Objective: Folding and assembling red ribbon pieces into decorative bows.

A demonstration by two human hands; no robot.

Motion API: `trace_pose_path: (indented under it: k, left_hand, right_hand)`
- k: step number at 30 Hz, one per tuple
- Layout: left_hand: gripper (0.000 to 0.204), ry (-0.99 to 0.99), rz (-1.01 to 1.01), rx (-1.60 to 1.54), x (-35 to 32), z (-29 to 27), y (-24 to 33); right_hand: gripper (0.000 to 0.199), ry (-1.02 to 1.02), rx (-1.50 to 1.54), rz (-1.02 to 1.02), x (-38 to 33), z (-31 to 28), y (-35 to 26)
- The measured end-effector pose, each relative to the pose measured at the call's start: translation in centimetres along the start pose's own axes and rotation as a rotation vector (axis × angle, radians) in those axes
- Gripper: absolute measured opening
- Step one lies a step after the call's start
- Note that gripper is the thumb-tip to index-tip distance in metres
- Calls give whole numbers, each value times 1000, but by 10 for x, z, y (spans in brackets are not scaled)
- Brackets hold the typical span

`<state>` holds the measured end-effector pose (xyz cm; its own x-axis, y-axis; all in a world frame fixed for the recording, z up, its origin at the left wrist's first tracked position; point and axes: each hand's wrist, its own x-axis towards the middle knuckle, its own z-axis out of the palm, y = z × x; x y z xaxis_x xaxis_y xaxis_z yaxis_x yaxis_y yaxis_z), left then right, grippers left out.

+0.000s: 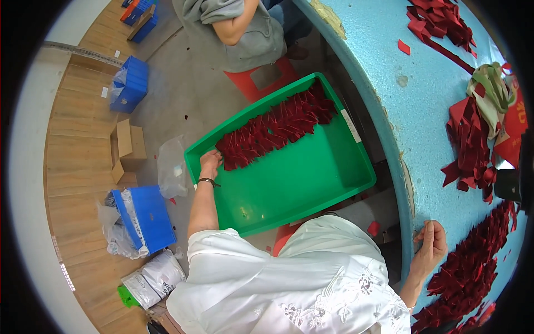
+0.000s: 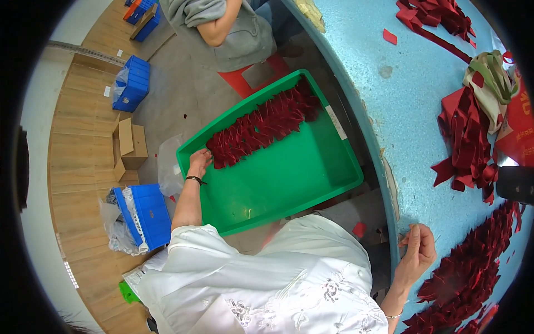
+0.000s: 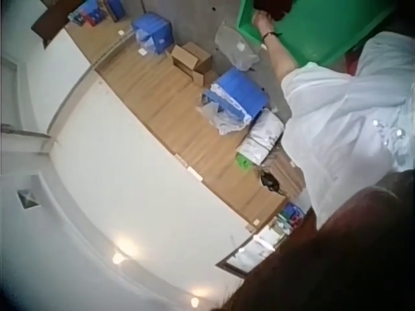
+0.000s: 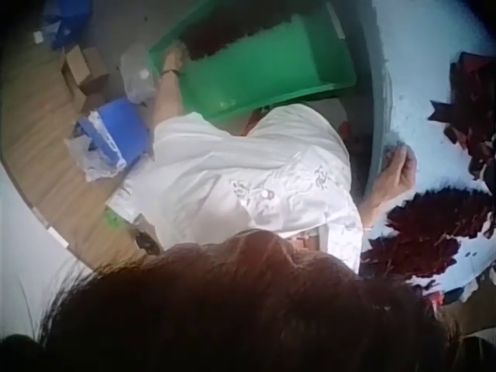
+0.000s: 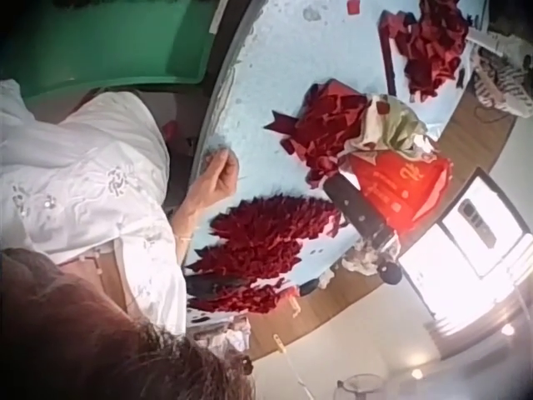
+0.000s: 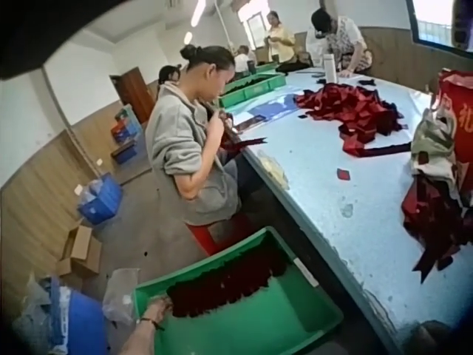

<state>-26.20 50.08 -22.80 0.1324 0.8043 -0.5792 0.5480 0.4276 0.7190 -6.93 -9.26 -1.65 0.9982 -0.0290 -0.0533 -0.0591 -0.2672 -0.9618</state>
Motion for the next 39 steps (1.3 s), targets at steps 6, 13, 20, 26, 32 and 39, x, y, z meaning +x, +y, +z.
trace_pose_path:
  k: [6,13,20,26,32,39]
  left_hand:
    - [26,-6,77,83,17,34,6]
    - [21,324,879,815,49,20,13]
    - [16,-307,1079,31,-171,155,168]
    - [13,-709,1566,178,-356,268,235]
    - [24,-944,1820,325,-444,384,242]
    - [29,-996,1986,255,-541,442,186]
  right_hand:
    - [15,-13,-13,-21,12,6,-5]
    - [14,-1,24,-15,7,2,-12]
    - [11,-30,148,-160,-24,-19,-5]
    - [7,195,-128,-462,-32,-57,-4]
    - [6,262,-192,-494,-40,-89,-2]
    - [6,305,-133,-454,-52,-103,18]
